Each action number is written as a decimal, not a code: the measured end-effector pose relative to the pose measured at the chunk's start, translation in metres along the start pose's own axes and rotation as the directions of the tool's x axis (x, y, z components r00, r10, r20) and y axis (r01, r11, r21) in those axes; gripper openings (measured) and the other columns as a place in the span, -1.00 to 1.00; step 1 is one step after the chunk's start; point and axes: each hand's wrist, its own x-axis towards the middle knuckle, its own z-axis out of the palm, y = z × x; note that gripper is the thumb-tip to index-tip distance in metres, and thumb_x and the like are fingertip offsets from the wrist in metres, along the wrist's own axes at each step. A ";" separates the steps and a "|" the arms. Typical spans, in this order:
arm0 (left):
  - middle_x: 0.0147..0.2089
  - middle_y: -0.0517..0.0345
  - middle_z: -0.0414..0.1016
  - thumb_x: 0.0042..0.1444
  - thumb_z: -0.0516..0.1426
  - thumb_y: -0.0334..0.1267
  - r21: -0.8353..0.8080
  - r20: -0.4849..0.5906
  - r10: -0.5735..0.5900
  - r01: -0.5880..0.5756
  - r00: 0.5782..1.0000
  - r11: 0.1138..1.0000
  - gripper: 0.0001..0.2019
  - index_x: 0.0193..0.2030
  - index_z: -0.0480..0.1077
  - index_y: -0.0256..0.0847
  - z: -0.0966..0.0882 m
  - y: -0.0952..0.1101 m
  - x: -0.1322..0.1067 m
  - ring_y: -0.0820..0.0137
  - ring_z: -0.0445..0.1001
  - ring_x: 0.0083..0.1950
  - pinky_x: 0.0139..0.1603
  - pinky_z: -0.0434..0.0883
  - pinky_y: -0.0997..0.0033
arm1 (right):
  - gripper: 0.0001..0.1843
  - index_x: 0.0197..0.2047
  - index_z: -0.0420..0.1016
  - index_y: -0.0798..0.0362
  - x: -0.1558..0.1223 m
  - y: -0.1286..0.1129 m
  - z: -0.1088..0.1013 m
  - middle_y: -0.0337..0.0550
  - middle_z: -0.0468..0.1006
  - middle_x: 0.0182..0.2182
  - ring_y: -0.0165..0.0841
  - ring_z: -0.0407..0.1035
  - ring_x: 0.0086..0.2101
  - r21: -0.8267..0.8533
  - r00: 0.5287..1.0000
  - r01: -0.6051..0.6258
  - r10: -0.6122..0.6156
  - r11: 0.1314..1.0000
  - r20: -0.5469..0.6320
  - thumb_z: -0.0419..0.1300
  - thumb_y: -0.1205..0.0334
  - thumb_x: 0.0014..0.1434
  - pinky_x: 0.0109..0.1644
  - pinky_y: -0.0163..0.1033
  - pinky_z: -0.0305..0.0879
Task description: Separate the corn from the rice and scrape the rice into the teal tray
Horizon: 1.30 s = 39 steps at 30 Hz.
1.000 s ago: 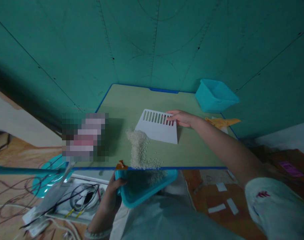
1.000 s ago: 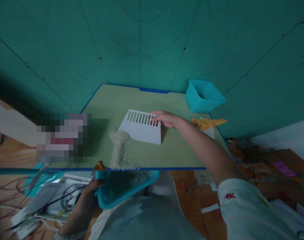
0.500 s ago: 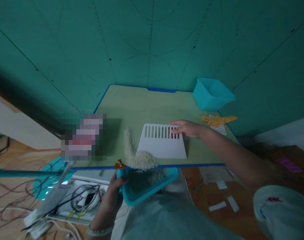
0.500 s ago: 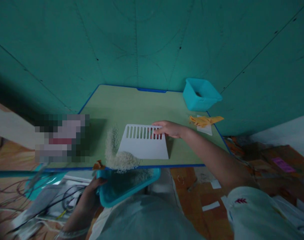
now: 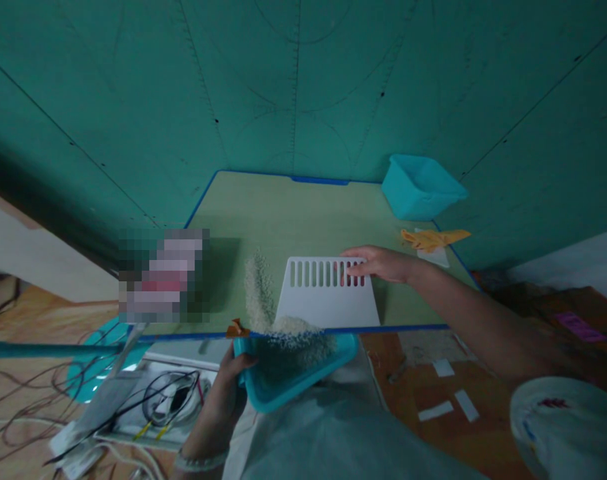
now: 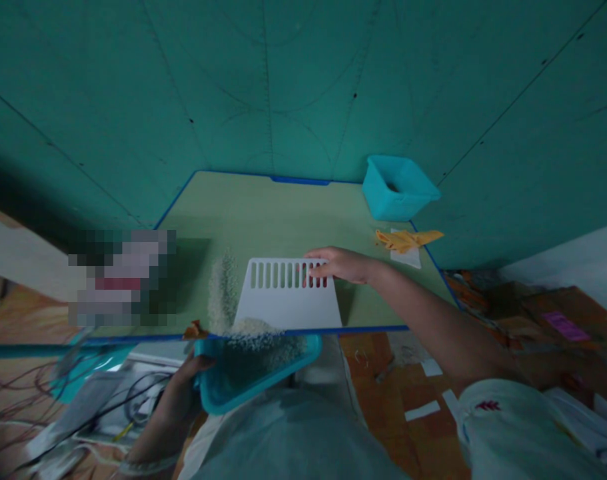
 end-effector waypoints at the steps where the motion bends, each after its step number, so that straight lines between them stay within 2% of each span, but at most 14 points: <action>1: -0.46 0.21 0.65 -0.38 0.33 -0.35 0.001 0.000 -0.001 0.001 1.000 1.000 -0.65 -0.30 0.56 -0.15 0.000 0.000 0.000 0.06 0.66 -0.27 -0.22 0.59 0.16 | -0.68 -0.16 0.56 0.09 -0.001 -0.001 0.000 -0.19 0.68 -0.34 -0.39 0.52 -0.36 -0.012 1.000 0.004 -0.004 1.000 -0.004 0.42 0.24 -0.02 -0.25 -0.28 0.41; 4: -0.41 0.16 0.68 -0.37 0.32 -0.35 -0.003 0.029 -0.008 0.008 1.000 1.000 -0.61 -0.25 0.57 -0.17 -0.001 0.000 0.001 0.03 0.67 -0.25 -0.24 0.60 0.16 | -0.68 -0.16 0.56 0.09 -0.004 -0.003 0.001 -0.19 0.67 -0.34 -0.39 0.50 -0.37 -0.064 1.000 0.014 -0.014 0.998 -0.009 0.41 0.20 -0.01 -0.25 -0.28 0.40; 9: -0.49 0.19 0.64 -0.36 0.31 -0.34 0.014 0.036 0.008 -0.008 0.999 1.000 -0.71 -0.36 0.53 -0.17 -0.002 -0.003 0.003 0.05 0.67 -0.26 -0.28 0.58 0.21 | -0.64 -0.10 0.55 0.08 -0.013 -0.013 0.004 -0.18 0.66 -0.32 -0.38 0.49 -0.36 -0.183 0.999 0.046 -0.047 0.982 -0.004 0.39 0.14 0.03 -0.25 -0.28 0.38; 12: -0.48 0.21 0.64 -0.37 0.31 -0.34 0.008 0.050 -0.004 0.003 0.999 1.000 -0.71 -0.37 0.51 -0.16 -0.003 -0.005 0.005 0.07 0.66 -0.27 -0.30 0.57 0.25 | -0.63 -0.06 0.55 0.08 -0.018 -0.022 0.003 -0.15 0.67 -0.26 -0.36 0.50 -0.32 -0.253 0.998 0.070 -0.067 0.965 0.021 0.37 0.11 0.08 -0.21 -0.26 0.38; 15: -0.48 0.23 0.63 -0.36 0.30 -0.33 0.003 0.048 -0.005 0.005 0.999 1.000 -0.69 -0.34 0.51 -0.15 -0.004 -0.005 0.006 0.12 0.65 -0.30 -0.34 0.54 0.28 | -0.67 -0.11 0.56 0.07 -0.016 -0.029 -0.001 -0.17 0.66 -0.28 -0.36 0.51 -0.31 -0.253 0.995 0.089 -0.096 0.963 -0.013 0.37 0.11 0.08 -0.20 -0.26 0.38; 20: -0.49 0.23 0.61 -0.38 0.30 -0.31 0.018 0.019 0.006 -0.007 1.000 1.000 -0.67 -0.33 0.53 -0.17 -0.003 -0.004 0.004 0.19 0.62 -0.38 -0.41 0.49 0.36 | -0.75 -0.22 0.55 0.05 0.012 -0.036 -0.017 -0.23 0.65 -0.37 -0.39 0.49 -0.38 -0.072 0.971 0.142 -0.153 0.987 -0.184 0.41 0.29 -0.02 -0.25 -0.29 0.37; 23: -0.49 0.24 0.61 -0.40 0.30 -0.30 -0.002 0.013 0.013 -0.013 1.000 1.000 -0.67 -0.35 0.53 -0.17 -0.002 -0.001 0.001 0.17 0.61 -0.38 -0.37 0.52 0.30 | -0.76 -0.21 0.53 0.03 0.036 -0.042 -0.025 -0.23 0.65 -0.37 -0.40 0.50 -0.39 0.035 0.944 0.159 -0.141 0.987 -0.298 0.36 0.39 0.00 -0.26 -0.30 0.39; 26: -0.48 0.25 0.60 -0.40 0.29 -0.31 -0.023 0.017 0.001 -0.001 1.000 1.000 -0.67 -0.34 0.52 -0.16 -0.003 0.002 0.000 0.14 0.62 -0.33 -0.27 0.55 0.23 | -0.74 -0.18 0.51 0.00 0.059 -0.050 -0.026 -0.22 0.65 -0.34 -0.38 0.50 -0.38 0.044 0.918 0.199 -0.171 0.979 -0.359 0.32 0.42 0.03 -0.23 -0.26 0.41; 30: -0.38 0.24 0.64 -0.32 0.30 -0.35 -0.052 0.028 0.009 -0.008 1.000 0.999 -0.58 -0.19 0.52 -0.15 -0.011 -0.001 0.001 0.13 0.63 -0.22 -0.15 0.55 0.22 | -0.74 -0.17 0.52 0.00 0.085 -0.063 -0.014 -0.23 0.64 -0.30 -0.35 0.51 -0.29 -0.126 0.881 0.344 -0.366 0.931 -0.298 0.33 0.36 0.02 -0.07 -0.16 0.43; 33: -0.33 0.19 0.65 -0.27 0.30 -0.36 -0.054 0.047 0.005 -0.003 0.999 0.999 -0.56 -0.13 0.53 -0.17 -0.020 -0.010 0.006 0.16 0.62 -0.25 -0.20 0.54 0.26 | -0.76 -0.18 0.56 -0.01 0.094 -0.075 0.000 -0.24 0.63 -0.24 -0.33 0.50 -0.20 -0.330 0.820 0.464 -0.539 0.822 -0.191 0.35 0.28 0.02 0.04 -0.12 0.40; 36: -0.28 0.13 0.67 -0.24 0.30 -0.35 -0.088 0.091 0.015 -0.007 0.996 0.996 -0.54 -0.08 0.55 -0.19 -0.028 -0.020 0.011 0.15 0.62 -0.24 -0.24 0.53 0.29 | -0.82 -0.22 0.60 -0.01 0.098 -0.087 0.012 -0.22 0.63 -0.21 -0.30 0.49 -0.15 -0.446 0.790 0.547 -0.613 0.708 -0.005 0.33 0.20 0.07 0.09 -0.09 0.37; 39: -0.18 0.10 0.68 -0.19 0.29 -0.37 -0.117 0.132 0.040 -0.024 0.990 0.993 -0.50 0.00 0.55 -0.18 -0.034 -0.027 0.014 0.13 0.62 -0.14 -0.13 0.53 0.28 | -0.88 -0.27 0.61 -0.02 0.105 -0.094 0.019 -0.19 0.64 -0.21 -0.27 0.49 -0.11 -0.472 0.757 0.616 -0.640 0.630 0.134 0.31 0.18 0.10 0.13 -0.05 0.34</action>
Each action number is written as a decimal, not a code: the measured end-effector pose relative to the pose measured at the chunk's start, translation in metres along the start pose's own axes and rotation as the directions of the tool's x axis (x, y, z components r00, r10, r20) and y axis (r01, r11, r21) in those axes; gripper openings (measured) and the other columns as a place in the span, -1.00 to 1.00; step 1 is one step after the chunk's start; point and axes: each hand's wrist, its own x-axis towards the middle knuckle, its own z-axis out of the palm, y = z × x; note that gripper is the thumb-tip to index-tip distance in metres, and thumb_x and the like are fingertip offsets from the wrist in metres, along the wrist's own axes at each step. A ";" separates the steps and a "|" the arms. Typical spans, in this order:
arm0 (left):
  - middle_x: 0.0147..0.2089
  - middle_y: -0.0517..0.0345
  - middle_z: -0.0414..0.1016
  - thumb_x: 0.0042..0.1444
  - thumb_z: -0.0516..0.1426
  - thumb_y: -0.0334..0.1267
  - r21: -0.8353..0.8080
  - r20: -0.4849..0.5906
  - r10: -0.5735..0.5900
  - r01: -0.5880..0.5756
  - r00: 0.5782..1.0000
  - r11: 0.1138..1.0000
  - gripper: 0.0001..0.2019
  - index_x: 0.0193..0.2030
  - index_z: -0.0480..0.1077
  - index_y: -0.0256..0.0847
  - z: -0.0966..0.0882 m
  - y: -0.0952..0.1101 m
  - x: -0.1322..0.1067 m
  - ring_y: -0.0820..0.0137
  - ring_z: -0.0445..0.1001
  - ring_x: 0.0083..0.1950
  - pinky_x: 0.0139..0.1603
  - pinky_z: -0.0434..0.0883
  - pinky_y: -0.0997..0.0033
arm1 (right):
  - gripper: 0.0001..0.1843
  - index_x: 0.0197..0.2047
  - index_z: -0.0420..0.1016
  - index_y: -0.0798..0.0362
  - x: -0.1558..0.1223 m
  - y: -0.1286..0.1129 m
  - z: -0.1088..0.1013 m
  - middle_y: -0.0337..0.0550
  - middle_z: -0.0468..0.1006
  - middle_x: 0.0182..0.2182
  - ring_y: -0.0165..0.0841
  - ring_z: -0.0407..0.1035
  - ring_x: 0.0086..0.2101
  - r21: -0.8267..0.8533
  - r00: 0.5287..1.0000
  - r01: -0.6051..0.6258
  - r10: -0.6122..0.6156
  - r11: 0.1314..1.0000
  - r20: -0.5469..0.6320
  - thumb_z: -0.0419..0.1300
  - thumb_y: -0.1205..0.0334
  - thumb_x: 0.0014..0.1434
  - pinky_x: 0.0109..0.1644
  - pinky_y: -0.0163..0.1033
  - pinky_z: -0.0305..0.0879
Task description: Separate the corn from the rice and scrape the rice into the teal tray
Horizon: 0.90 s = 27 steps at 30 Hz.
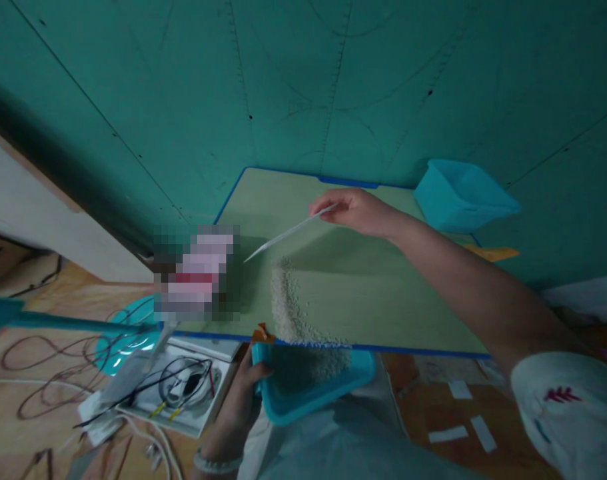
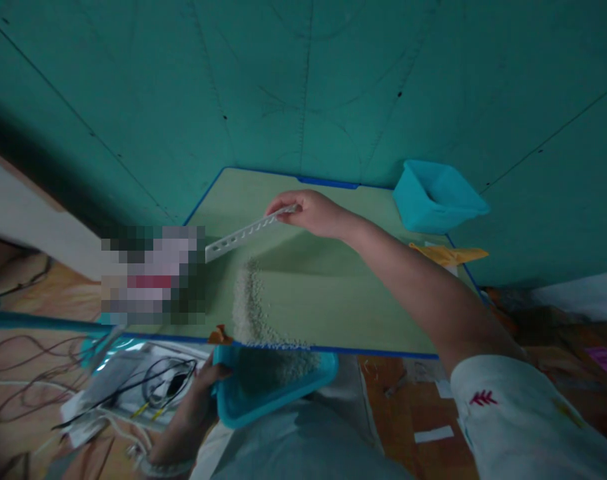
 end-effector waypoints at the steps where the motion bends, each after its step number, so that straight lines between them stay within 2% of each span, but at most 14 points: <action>1: -0.18 0.10 0.68 -0.18 0.28 -0.38 -0.004 0.002 -0.001 0.001 1.000 1.000 -0.50 0.00 0.55 -0.18 -0.001 -0.001 0.000 0.14 0.62 -0.14 -0.12 0.53 0.28 | -0.90 -0.29 0.60 -0.02 0.003 0.000 0.002 -0.19 0.63 -0.21 -0.27 0.48 -0.10 -0.005 0.999 0.030 -0.030 1.000 0.017 0.30 0.18 0.10 0.14 -0.04 0.33; 4: -0.26 0.12 0.68 -0.20 0.27 -0.38 0.001 -0.007 -0.018 0.018 1.000 1.000 -0.55 -0.07 0.57 -0.19 -0.002 -0.001 -0.002 0.16 0.62 -0.22 -0.19 0.53 0.30 | -0.95 -0.34 0.59 -0.03 0.012 0.004 0.007 -0.17 0.60 -0.17 -0.28 0.46 -0.05 0.008 0.992 0.121 -0.121 0.993 0.043 0.28 0.23 0.12 0.20 -0.02 0.28; 7: -0.19 0.10 0.70 -0.22 0.27 -0.39 -0.006 -0.003 -0.018 0.018 1.000 1.000 -0.48 0.00 0.55 -0.17 0.001 0.002 -0.004 0.13 0.63 -0.17 -0.16 0.54 0.27 | -0.90 -0.38 0.58 -0.03 0.021 0.007 0.016 -0.17 0.56 -0.15 -0.28 0.42 0.03 0.043 0.985 0.166 -0.167 0.985 0.028 0.25 0.34 0.10 0.24 0.01 0.25; 9: -0.18 0.10 0.70 -0.24 0.27 -0.39 -0.016 -0.008 -0.025 0.024 1.000 1.000 -0.47 0.00 0.54 -0.15 0.004 0.004 -0.004 0.11 0.64 -0.14 -0.14 0.55 0.26 | -0.85 -0.41 0.57 -0.02 0.027 0.008 0.024 -0.16 0.54 -0.14 -0.27 0.40 0.08 0.071 0.986 0.166 -0.167 0.984 0.009 0.23 0.42 0.07 0.26 0.03 0.24; 13: -0.28 0.11 0.70 -0.28 0.28 -0.38 -0.007 -0.036 -0.048 0.048 0.998 0.999 -0.52 -0.09 0.54 -0.17 0.010 0.007 -0.006 0.08 0.65 -0.19 -0.26 0.55 0.28 | -0.77 -0.48 0.54 0.02 0.040 0.013 0.040 -0.16 0.52 -0.15 -0.25 0.38 0.10 0.128 0.988 0.152 -0.153 0.980 0.003 0.18 0.55 -0.03 0.28 0.07 0.23; 15: -0.28 0.09 0.70 -0.29 0.27 -0.39 -0.001 -0.047 -0.056 0.056 0.997 0.998 -0.51 -0.08 0.53 -0.19 0.013 0.009 -0.007 0.07 0.65 -0.18 -0.23 0.55 0.26 | -0.75 -0.50 0.53 0.04 0.046 0.014 0.047 -0.16 0.51 -0.17 -0.27 0.39 0.08 0.145 0.988 0.156 -0.157 0.977 0.000 0.15 0.58 -0.06 0.29 0.06 0.23; 18: -0.28 0.10 0.70 -0.29 0.27 -0.38 -0.006 -0.053 -0.065 0.065 0.996 0.998 -0.48 -0.05 0.51 -0.20 0.016 0.011 -0.010 0.08 0.66 -0.20 -0.19 0.55 0.24 | -0.72 -0.50 0.53 0.04 0.053 0.015 0.056 -0.17 0.52 -0.17 -0.31 0.41 0.05 0.153 0.988 0.152 -0.154 0.976 0.003 0.12 0.60 -0.08 0.27 0.00 0.25; 23: -0.36 0.12 0.69 -0.28 0.27 -0.38 0.025 -0.093 -0.039 0.042 0.995 0.999 -0.50 -0.06 0.49 -0.19 0.017 0.012 -0.011 0.11 0.64 -0.32 -0.30 0.54 0.26 | -0.70 -0.50 0.52 0.04 0.064 0.018 0.066 -0.17 0.52 -0.17 -0.33 0.40 0.04 0.143 0.991 0.122 -0.128 0.982 0.032 0.10 0.61 -0.07 0.25 -0.02 0.26; 27: -0.35 0.12 0.68 -0.30 0.27 -0.38 -0.016 -0.078 -0.070 0.069 0.994 0.997 -0.49 -0.08 0.51 -0.18 0.016 0.013 -0.010 0.05 0.65 -0.25 -0.26 0.56 0.21 | -0.73 -0.50 0.50 0.04 0.074 0.025 0.071 -0.18 0.52 -0.19 -0.33 0.39 0.04 0.120 0.990 0.128 -0.134 0.985 0.047 0.12 0.60 -0.05 0.27 -0.01 0.22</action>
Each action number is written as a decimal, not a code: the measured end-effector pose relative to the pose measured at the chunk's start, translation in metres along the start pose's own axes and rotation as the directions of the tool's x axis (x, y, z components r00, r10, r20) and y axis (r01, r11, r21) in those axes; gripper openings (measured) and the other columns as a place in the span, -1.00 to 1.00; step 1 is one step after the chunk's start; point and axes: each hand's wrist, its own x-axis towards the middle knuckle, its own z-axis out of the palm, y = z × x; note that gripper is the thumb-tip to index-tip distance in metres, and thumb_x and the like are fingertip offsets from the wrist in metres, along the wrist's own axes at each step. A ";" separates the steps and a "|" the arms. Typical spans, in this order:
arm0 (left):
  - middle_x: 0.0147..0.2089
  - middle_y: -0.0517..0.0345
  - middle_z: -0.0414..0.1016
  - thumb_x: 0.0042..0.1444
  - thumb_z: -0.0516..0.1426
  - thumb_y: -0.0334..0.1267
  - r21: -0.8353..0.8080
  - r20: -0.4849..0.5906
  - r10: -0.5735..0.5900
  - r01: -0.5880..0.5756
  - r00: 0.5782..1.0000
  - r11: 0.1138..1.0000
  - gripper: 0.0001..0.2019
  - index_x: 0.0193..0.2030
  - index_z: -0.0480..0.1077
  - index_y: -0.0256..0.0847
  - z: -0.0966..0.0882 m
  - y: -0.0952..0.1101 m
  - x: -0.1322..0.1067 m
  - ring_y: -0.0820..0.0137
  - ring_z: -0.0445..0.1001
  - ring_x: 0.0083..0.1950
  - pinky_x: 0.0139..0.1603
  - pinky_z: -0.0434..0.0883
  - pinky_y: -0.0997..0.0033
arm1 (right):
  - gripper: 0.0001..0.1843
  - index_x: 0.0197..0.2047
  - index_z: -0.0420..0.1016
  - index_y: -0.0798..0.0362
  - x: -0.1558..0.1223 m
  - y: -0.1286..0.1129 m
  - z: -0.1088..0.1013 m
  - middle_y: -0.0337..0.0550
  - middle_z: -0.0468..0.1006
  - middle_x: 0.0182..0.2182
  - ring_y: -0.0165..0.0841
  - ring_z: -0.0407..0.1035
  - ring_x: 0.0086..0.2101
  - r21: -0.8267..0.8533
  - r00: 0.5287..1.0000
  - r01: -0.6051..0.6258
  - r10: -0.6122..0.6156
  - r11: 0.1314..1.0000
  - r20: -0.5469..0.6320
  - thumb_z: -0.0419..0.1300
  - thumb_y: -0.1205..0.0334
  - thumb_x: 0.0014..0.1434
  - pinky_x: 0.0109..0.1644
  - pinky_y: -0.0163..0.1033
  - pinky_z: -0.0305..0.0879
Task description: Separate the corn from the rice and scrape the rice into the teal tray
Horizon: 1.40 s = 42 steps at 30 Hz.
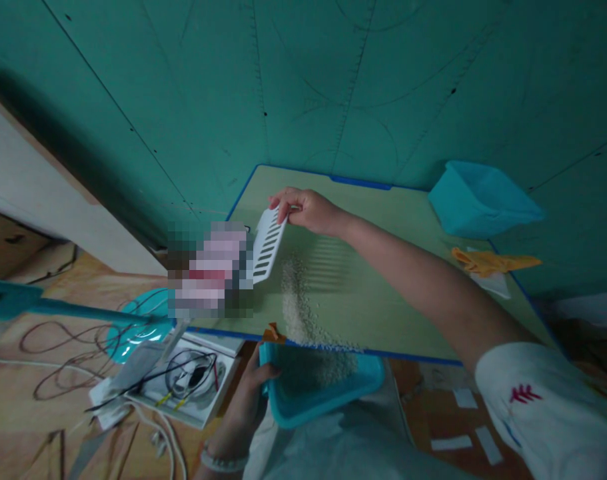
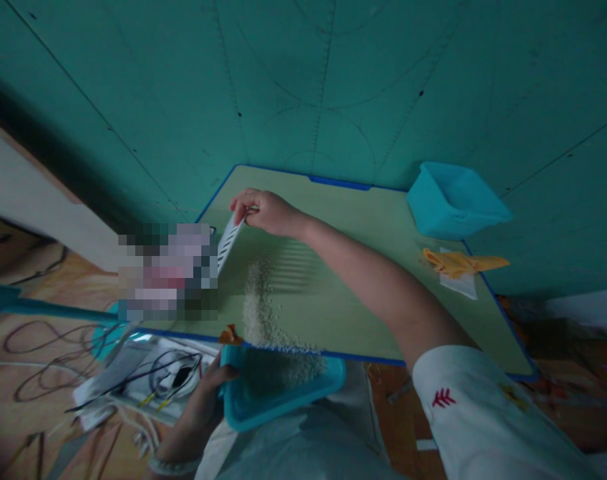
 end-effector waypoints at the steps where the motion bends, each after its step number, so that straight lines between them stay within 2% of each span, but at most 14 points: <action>1: -0.34 0.12 0.68 -0.30 0.27 -0.38 -0.005 0.004 -0.008 0.008 1.000 1.000 -0.49 -0.07 0.52 -0.18 0.000 0.000 0.000 0.04 0.65 -0.23 -0.24 0.56 0.19 | -0.73 -0.50 0.50 0.04 0.002 0.003 0.000 -0.18 0.52 -0.20 -0.33 0.40 0.03 -0.007 1.000 0.003 -0.003 1.000 0.003 0.12 0.59 -0.04 0.28 -0.01 0.21; 4: -0.30 0.11 0.69 -0.30 0.27 -0.38 -0.015 0.011 -0.012 0.013 1.000 1.000 -0.47 -0.04 0.52 -0.17 -0.001 0.000 0.000 0.02 0.66 -0.18 -0.16 0.56 0.16 | -0.76 -0.49 0.48 0.05 0.009 0.013 0.001 -0.20 0.52 -0.26 -0.34 0.42 0.00 -0.039 1.000 0.008 -0.008 0.999 0.002 0.12 0.57 -0.02 0.28 -0.02 0.21; 7: -0.26 0.10 0.69 -0.29 0.27 -0.38 -0.021 -0.005 -0.002 0.002 1.000 1.000 -0.45 -0.02 0.52 -0.17 -0.002 -0.001 0.000 0.02 0.66 -0.15 -0.10 0.56 0.13 | -0.72 -0.48 0.48 0.06 0.013 0.019 0.002 -0.18 0.52 -0.30 -0.33 0.44 -0.08 -0.153 1.000 0.003 -0.001 0.988 0.014 0.05 0.59 -0.02 0.20 -0.04 0.26; 13: -0.27 0.09 0.69 -0.28 0.26 -0.40 -0.007 -0.020 0.006 -0.006 1.000 1.000 -0.48 -0.04 0.51 -0.19 -0.003 -0.004 0.000 0.05 0.66 -0.21 -0.22 0.57 0.20 | -0.57 -0.32 0.61 0.03 0.011 0.012 0.003 -0.15 0.62 -0.23 -0.30 0.40 -0.10 -0.465 0.969 0.153 -0.040 0.872 0.244 -0.01 0.62 0.01 0.19 -0.06 0.17; 17: -0.26 0.08 0.70 -0.28 0.26 -0.40 -0.011 -0.025 0.008 -0.008 1.000 1.000 -0.48 -0.05 0.52 -0.19 -0.001 -0.002 -0.001 0.02 0.66 -0.19 -0.17 0.58 0.16 | -0.54 -0.30 0.63 0.02 0.000 0.007 0.001 -0.13 0.62 -0.23 -0.28 0.37 -0.12 -0.528 0.962 0.168 -0.022 0.832 0.272 -0.01 0.63 0.02 0.14 -0.08 0.16; 21: -0.28 0.09 0.70 -0.28 0.27 -0.40 -0.040 -0.010 -0.004 0.004 1.000 0.999 -0.44 -0.01 0.52 -0.16 0.001 -0.001 -0.002 0.00 0.66 -0.14 -0.11 0.57 0.11 | -0.57 -0.30 0.64 0.03 -0.020 0.002 -0.007 -0.09 0.61 -0.24 -0.27 0.35 -0.13 -0.543 0.966 0.147 -0.002 0.827 0.259 0.02 0.63 0.06 0.09 -0.10 0.16; 25: -0.26 0.07 0.70 -0.30 0.28 -0.40 -0.020 -0.018 0.012 -0.013 1.000 1.000 -0.46 -0.03 0.53 -0.19 0.001 -0.002 -0.001 0.00 0.66 -0.14 -0.15 0.57 0.17 | -0.64 -0.32 0.64 0.01 -0.047 -0.003 -0.022 -0.11 0.60 -0.27 -0.27 0.35 -0.16 -0.550 0.966 0.141 0.008 0.823 0.260 0.07 0.57 0.13 0.07 -0.09 0.17; 29: -0.22 0.05 0.70 -0.31 0.29 -0.40 -0.018 -0.017 0.018 -0.018 1.000 1.000 -0.38 0.04 0.50 -0.20 0.000 -0.005 0.001 0.01 0.65 -0.13 -0.17 0.56 0.21 | -0.66 -0.32 0.65 0.01 -0.075 -0.008 -0.039 -0.07 0.60 -0.28 -0.25 0.37 -0.15 -0.560 0.969 0.124 0.022 0.819 0.247 0.07 0.52 0.18 0.04 -0.09 0.21; 32: -0.25 0.08 0.70 -0.28 0.29 -0.40 -0.004 0.017 0.020 -0.020 1.000 1.000 -0.41 0.03 0.49 -0.20 -0.004 -0.008 0.003 0.09 0.65 -0.23 -0.28 0.55 0.27 | -0.63 -0.32 0.66 0.01 -0.095 -0.012 -0.052 -0.06 0.62 -0.27 -0.25 0.38 -0.14 -0.561 0.971 0.111 0.032 0.820 0.238 0.06 0.55 0.15 0.04 -0.08 0.24; 36: -0.40 0.14 0.65 -0.28 0.29 -0.39 0.039 0.030 0.031 -0.032 0.999 0.999 -0.56 -0.13 0.52 -0.21 -0.008 -0.012 0.008 0.23 0.57 -0.43 -0.47 0.47 0.37 | -0.64 -0.31 0.66 -0.03 -0.118 -0.018 -0.068 -0.09 0.64 -0.26 -0.26 0.40 -0.13 -0.551 0.972 0.076 0.061 0.831 0.226 0.09 0.53 0.14 0.05 -0.08 0.25; 38: -0.38 0.13 0.65 -0.30 0.29 -0.39 0.042 0.013 0.032 -0.033 0.999 0.999 -0.56 -0.15 0.52 -0.20 -0.007 -0.012 0.008 0.20 0.59 -0.41 -0.45 0.48 0.35 | -0.66 -0.31 0.66 -0.04 -0.129 -0.022 -0.074 -0.09 0.64 -0.26 -0.26 0.41 -0.13 -0.555 0.974 0.054 0.078 0.830 0.211 0.10 0.51 0.16 0.05 -0.08 0.26; 42: -0.32 0.10 0.68 -0.28 0.29 -0.40 0.035 0.027 0.030 -0.031 0.999 0.999 -0.52 -0.10 0.53 -0.17 -0.004 -0.011 0.004 0.06 0.65 -0.23 -0.33 0.54 0.28 | -0.64 -0.32 0.67 -0.07 -0.149 -0.027 -0.084 -0.09 0.65 -0.24 -0.25 0.42 -0.12 -0.565 0.980 0.013 0.101 0.825 0.171 0.09 0.51 0.16 0.04 -0.06 0.29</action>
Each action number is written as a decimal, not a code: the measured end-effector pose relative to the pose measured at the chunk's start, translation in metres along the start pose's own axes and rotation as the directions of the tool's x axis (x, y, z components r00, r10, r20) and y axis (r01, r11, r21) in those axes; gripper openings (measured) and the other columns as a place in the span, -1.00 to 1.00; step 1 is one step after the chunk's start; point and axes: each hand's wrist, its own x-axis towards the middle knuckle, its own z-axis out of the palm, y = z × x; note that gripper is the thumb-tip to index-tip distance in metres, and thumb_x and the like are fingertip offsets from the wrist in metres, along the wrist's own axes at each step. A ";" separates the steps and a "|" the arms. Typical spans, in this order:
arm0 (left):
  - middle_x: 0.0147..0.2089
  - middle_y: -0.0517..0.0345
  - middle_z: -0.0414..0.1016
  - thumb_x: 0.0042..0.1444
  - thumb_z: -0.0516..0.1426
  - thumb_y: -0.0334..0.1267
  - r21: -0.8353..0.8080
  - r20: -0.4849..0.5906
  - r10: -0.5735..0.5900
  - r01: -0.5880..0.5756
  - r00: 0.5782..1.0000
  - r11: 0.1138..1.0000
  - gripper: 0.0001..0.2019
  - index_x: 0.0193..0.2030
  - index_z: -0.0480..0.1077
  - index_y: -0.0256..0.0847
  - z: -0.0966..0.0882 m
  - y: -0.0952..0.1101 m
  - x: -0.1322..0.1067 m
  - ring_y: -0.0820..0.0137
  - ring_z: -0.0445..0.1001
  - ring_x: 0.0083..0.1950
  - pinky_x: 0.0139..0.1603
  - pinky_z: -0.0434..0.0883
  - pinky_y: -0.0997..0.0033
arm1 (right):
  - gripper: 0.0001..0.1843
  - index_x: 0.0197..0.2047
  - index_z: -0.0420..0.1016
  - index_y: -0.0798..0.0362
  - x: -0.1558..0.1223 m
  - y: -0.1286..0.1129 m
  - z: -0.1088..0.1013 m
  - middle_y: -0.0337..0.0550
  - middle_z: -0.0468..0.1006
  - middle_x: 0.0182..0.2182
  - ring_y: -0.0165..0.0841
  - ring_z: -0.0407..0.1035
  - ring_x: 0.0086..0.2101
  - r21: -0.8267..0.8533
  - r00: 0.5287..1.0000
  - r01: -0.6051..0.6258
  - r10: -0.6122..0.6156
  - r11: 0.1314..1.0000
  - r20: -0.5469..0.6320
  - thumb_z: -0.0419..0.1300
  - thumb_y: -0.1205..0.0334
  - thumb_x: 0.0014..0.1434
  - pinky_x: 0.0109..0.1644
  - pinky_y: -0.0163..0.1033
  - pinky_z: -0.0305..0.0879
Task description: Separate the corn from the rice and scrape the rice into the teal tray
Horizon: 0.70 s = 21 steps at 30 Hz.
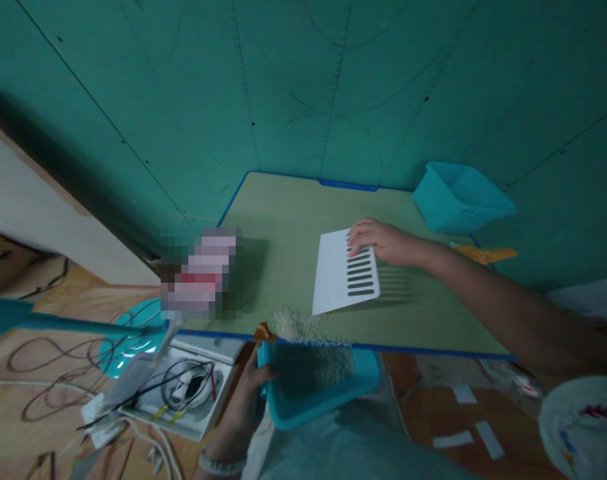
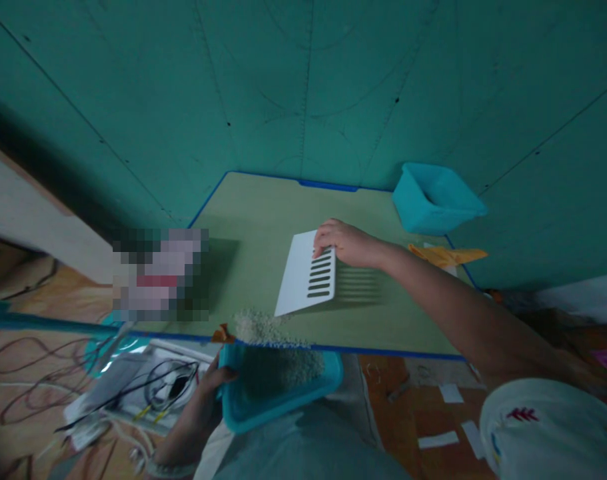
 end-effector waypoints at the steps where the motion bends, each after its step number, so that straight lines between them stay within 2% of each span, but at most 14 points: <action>1: -0.32 0.11 0.68 -0.27 0.30 -0.39 0.000 0.010 0.001 -0.001 1.000 1.000 -0.52 -0.08 0.54 -0.16 0.000 0.000 -0.001 0.05 0.65 -0.20 -0.30 0.55 0.27 | -0.63 -0.32 0.67 -0.07 -0.004 0.000 -0.001 -0.09 0.65 -0.24 -0.25 0.42 -0.12 0.001 1.000 -0.008 0.008 1.000 -0.012 0.09 0.52 0.15 0.04 -0.06 0.30; 6: -0.22 0.09 0.71 -0.24 0.29 -0.40 -0.011 0.018 -0.022 0.023 1.000 1.000 -0.45 0.02 0.53 -0.14 0.002 0.003 -0.003 0.03 0.65 -0.09 -0.09 0.57 0.17 | -0.61 -0.32 0.66 -0.08 -0.011 -0.001 -0.001 -0.11 0.64 -0.24 -0.26 0.43 -0.12 0.031 0.990 -0.021 0.025 0.999 -0.136 0.08 0.54 0.12 0.05 -0.07 0.31; 10: -0.19 0.07 0.72 -0.23 0.28 -0.41 -0.025 0.034 -0.028 0.029 0.999 0.999 -0.41 0.07 0.52 -0.14 0.004 0.005 -0.006 0.00 0.65 -0.06 -0.05 0.57 0.13 | -0.60 -0.34 0.65 -0.07 0.008 -0.012 0.003 -0.14 0.64 -0.23 -0.29 0.44 -0.11 0.083 0.979 0.019 -0.002 0.996 -0.205 0.07 0.56 0.12 0.07 -0.07 0.29; 14: -0.16 0.07 0.72 -0.16 0.27 -0.40 -0.033 0.073 0.001 0.002 0.997 0.999 -0.46 0.07 0.54 -0.13 0.004 0.004 -0.009 0.00 0.64 -0.02 0.01 0.54 0.14 | -0.63 -0.35 0.63 -0.06 0.039 -0.029 0.015 -0.16 0.64 -0.23 -0.31 0.42 -0.11 0.117 0.980 0.094 -0.072 0.989 -0.184 0.08 0.55 0.14 0.05 -0.11 0.28; 18: -0.16 0.04 0.72 -0.23 0.31 -0.39 -0.050 0.050 0.005 -0.002 0.999 0.999 -0.39 0.09 0.54 -0.15 0.003 0.001 -0.008 -0.03 0.63 -0.01 0.03 0.54 0.14 | -0.58 -0.36 0.63 -0.02 0.063 -0.039 0.030 -0.16 0.63 -0.26 -0.33 0.41 -0.14 0.098 0.980 0.160 -0.146 0.982 -0.138 0.03 0.61 0.10 0.06 -0.11 0.27; 21: -0.21 0.06 0.72 -0.29 0.33 -0.41 -0.067 0.008 0.018 -0.018 1.000 0.998 -0.35 0.08 0.54 -0.16 0.001 -0.003 -0.007 -0.04 0.63 -0.02 -0.01 0.55 0.14 | -0.58 -0.39 0.61 0.01 0.069 -0.040 0.037 -0.15 0.62 -0.30 -0.33 0.40 -0.19 0.071 0.982 0.168 -0.160 0.983 -0.100 0.02 0.64 0.06 0.04 -0.11 0.26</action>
